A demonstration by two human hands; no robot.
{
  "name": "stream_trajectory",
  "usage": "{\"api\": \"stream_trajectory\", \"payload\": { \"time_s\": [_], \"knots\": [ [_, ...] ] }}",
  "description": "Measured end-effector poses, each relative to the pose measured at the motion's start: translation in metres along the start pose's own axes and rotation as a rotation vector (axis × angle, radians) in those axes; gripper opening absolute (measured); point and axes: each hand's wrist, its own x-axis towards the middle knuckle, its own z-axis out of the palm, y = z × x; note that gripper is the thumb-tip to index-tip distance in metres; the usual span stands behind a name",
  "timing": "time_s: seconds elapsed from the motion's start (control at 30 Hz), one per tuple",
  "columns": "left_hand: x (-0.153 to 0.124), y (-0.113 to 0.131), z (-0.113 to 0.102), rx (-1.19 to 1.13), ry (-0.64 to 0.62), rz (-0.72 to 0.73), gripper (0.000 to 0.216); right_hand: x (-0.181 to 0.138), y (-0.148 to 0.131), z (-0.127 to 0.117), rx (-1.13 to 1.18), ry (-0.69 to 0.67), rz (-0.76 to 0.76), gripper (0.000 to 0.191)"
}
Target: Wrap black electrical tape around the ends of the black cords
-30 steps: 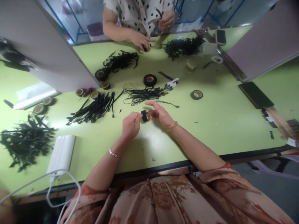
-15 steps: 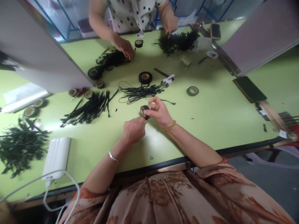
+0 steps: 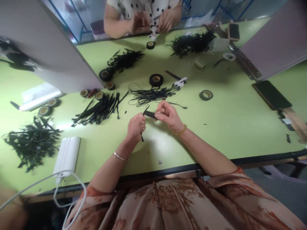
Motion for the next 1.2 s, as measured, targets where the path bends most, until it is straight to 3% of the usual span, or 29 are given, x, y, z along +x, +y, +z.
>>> {"api": "stream_trajectory", "payload": {
  "time_s": [0.1,0.23,0.43,0.6,0.9,1.03,1.2],
  "knots": [
    [-0.001,0.002,-0.002,0.002,-0.069,0.006,0.044,0.001,0.002,0.001,-0.168,-0.016,-0.036,0.037],
    [0.000,-0.002,-0.005,0.237,-0.199,0.022,0.042,0.002,0.000,0.001,-0.396,0.024,-0.005,0.043],
    [-0.002,-0.011,-0.001,0.814,-0.236,0.215,0.034,0.005,-0.002,-0.002,-0.091,0.006,0.232,0.051],
    [-0.005,-0.013,0.001,0.989,-0.200,0.293,0.032,0.005,0.000,0.000,-0.099,0.068,0.222,0.046],
    [-0.012,-0.001,0.020,1.511,-0.088,0.149,0.032,0.000,-0.006,0.012,0.040,0.172,0.143,0.047],
    [-0.006,-0.003,0.014,1.377,-0.010,0.145,0.024,-0.005,-0.012,0.019,0.034,0.218,0.053,0.043],
    [0.001,-0.005,0.001,0.695,-0.024,0.122,0.031,-0.009,-0.012,0.020,-0.024,0.229,-0.013,0.042]
  ]
}}
